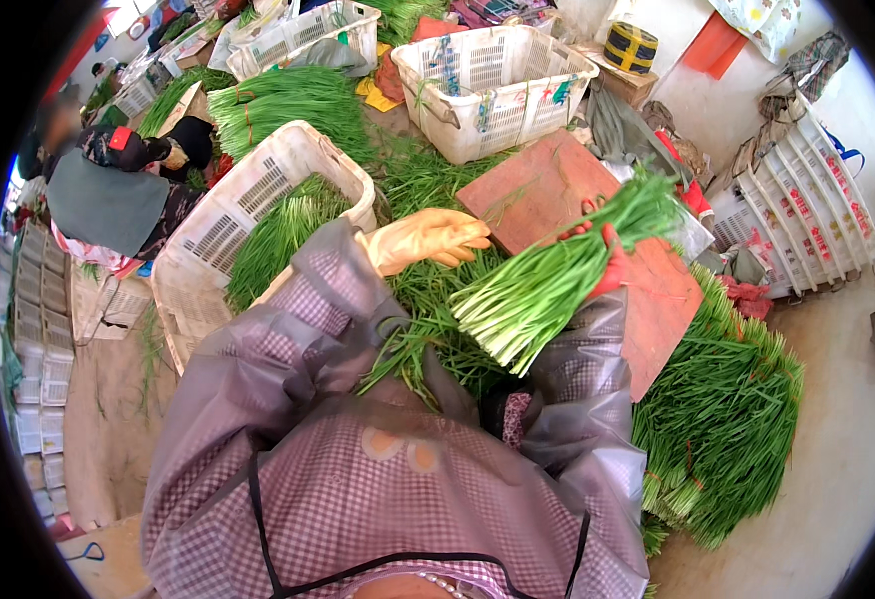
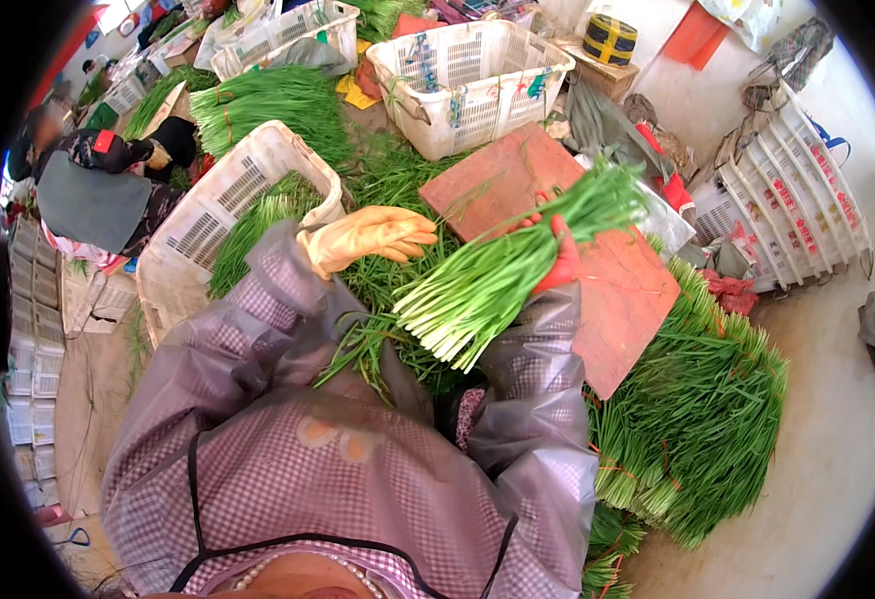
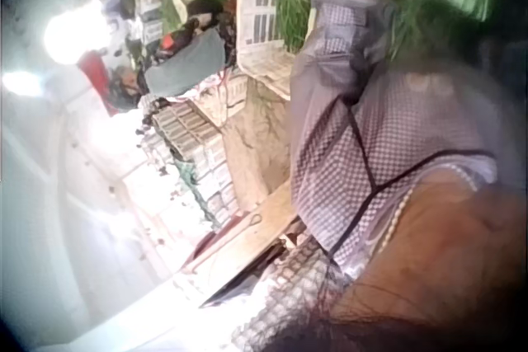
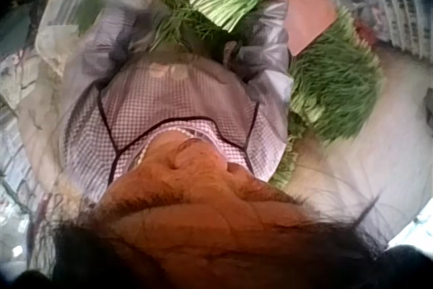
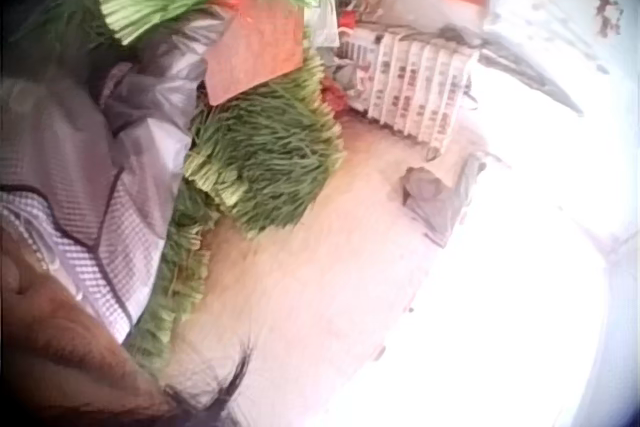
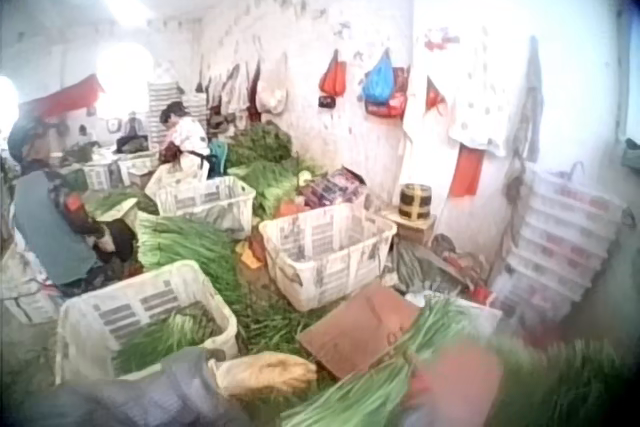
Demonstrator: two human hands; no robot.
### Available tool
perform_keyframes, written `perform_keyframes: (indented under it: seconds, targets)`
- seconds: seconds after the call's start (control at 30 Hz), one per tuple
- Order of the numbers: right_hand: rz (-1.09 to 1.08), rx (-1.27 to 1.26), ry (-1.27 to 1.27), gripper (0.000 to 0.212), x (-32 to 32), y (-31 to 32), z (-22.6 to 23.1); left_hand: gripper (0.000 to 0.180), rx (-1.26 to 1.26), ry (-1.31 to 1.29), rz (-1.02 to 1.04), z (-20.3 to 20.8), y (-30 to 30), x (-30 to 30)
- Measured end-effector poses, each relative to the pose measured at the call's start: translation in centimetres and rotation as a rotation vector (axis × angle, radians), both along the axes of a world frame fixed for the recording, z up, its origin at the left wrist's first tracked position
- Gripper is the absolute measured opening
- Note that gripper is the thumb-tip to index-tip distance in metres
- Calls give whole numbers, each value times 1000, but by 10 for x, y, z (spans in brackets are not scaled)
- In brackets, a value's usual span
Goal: The person bundles bunches of green chives by hand, securing them with red elastic bands and placing them into white plastic crates.
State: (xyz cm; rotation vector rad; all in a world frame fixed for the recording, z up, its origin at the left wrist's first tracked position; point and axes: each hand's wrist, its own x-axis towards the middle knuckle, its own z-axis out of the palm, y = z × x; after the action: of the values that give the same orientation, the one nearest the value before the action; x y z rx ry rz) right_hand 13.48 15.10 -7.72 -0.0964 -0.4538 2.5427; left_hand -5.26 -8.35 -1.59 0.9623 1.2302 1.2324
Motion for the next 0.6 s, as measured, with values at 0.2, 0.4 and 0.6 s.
perform_keyframes:
  seconds: [0.2, 0.4, 0.6]
  targets:
    - [236, -36, -419, 23, -33, -71, 28, 56, 44, -529, -114, -4, -6, 46]
    - [407, -10, -566, 30, -29, -134, 32, 47, -343, -554, -78, -34, -40, 53]
    - [241, 191, -563, 28, -26, -154, 19, 46, -311, -497, -194, -46, -49, 51]
